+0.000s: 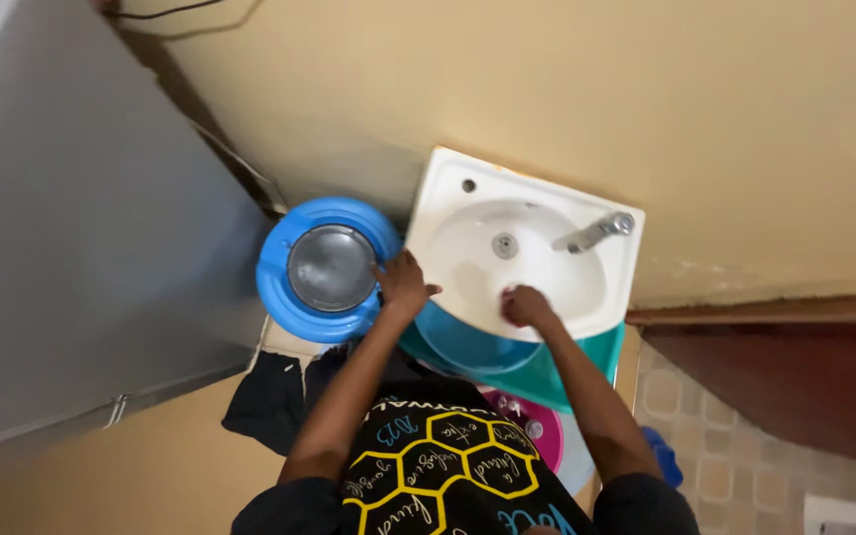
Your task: The person wipes the internal and external surfaces of a white ceramic sink and its metal faucet with a red cloth.
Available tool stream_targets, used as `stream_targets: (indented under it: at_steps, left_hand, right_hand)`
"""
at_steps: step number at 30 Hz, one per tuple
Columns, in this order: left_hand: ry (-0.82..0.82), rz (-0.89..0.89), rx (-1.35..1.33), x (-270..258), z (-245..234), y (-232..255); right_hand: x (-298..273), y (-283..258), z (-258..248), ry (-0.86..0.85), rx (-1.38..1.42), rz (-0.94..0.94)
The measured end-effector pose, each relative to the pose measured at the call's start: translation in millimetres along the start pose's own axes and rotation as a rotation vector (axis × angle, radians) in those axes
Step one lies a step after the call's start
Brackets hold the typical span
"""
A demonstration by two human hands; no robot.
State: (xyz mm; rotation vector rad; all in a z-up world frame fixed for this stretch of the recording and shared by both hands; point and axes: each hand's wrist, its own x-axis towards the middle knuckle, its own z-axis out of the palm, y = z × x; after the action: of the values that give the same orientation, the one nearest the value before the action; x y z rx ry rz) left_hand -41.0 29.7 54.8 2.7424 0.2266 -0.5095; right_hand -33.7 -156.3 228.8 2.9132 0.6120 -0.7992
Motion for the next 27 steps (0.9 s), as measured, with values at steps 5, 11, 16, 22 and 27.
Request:
stream_targets:
  at_steps: [5,11,16,22,27]
  left_hand:
    - [-0.073,0.016,0.179,-6.1,-12.0,5.3]
    - [-0.039,0.021,0.237,-6.1,-10.1,10.5]
    - [-0.008,0.047,0.264,-7.0,-14.3,11.6]
    - [-0.054,0.046,0.250,-5.3,-15.4,13.2]
    - [-0.058,0.030,0.280,0.4,-9.4,14.9]
  right_hand:
    - [-15.4,23.1,-5.4,0.137,-0.053,0.266]
    - [25.2,-38.4,15.8,0.389,0.089,-0.064]
    - [29.4,-29.4,36.7,0.514,0.349,-0.216]
    - [-28.6,39.3,9.6,0.001,-0.146,0.035]
    - [-59.1,84.9,17.1,0.461,-0.212,0.322]
